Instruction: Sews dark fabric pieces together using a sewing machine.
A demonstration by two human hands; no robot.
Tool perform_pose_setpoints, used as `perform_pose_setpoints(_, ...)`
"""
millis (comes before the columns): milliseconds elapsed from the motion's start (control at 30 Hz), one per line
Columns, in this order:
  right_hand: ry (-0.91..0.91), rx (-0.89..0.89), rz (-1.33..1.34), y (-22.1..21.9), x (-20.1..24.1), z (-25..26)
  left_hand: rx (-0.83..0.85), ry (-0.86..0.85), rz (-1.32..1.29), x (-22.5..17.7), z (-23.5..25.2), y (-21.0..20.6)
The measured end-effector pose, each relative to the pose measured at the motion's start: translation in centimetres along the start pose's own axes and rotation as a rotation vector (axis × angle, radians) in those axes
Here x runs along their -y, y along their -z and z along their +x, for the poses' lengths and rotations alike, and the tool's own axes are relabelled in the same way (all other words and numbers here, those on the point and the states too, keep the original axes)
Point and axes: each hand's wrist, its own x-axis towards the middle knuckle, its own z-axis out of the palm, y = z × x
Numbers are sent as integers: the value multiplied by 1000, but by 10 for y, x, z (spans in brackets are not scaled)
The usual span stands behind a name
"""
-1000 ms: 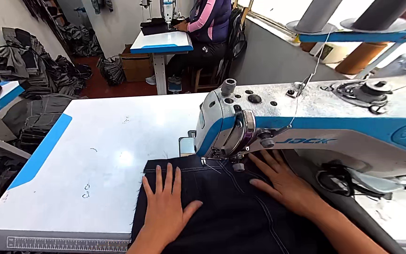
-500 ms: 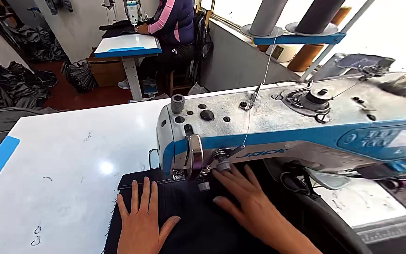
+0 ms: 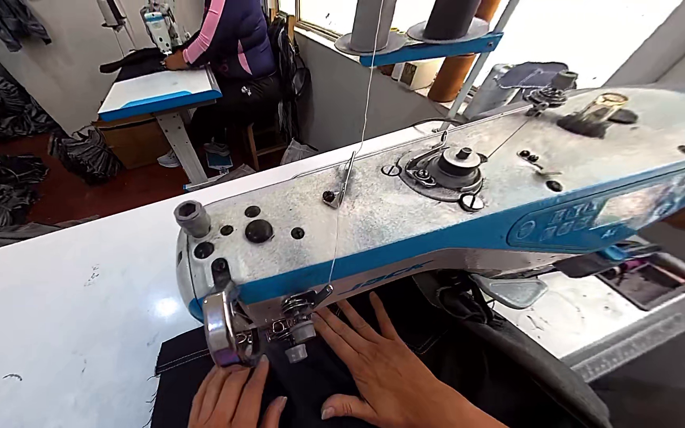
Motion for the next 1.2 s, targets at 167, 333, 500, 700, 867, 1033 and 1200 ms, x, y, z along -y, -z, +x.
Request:
perform_pose_setpoints(167, 21, 111, 101, 10, -8, 5, 38, -196, 11, -12, 18, -42)
perform_pose_setpoints(333, -18, 554, 354, 39, -33, 34, 39, -239, 167, -14, 9, -63)
perform_pose_setpoints(500, -24, -176, 640, 79, -48, -5, -95, -175, 93, -36, 25, -67)
perform_pose_setpoints(700, -413, -193, 666, 155, -96, -162, 7, -192, 100, -60, 16, -91)
perform_pose_setpoints(867, -1082, 608, 513, 74, -138, -321, 15, -232, 163, -67, 14, -94)
perform_pose_setpoints(1033, -1414, 682, 283, -35, -129, -421, 92, -255, 75, -56, 17, -90)
perform_pose_setpoints(1200, -1430, 494, 64, -33, -110, -423, 148, -125, -283, -71, 11, -40)
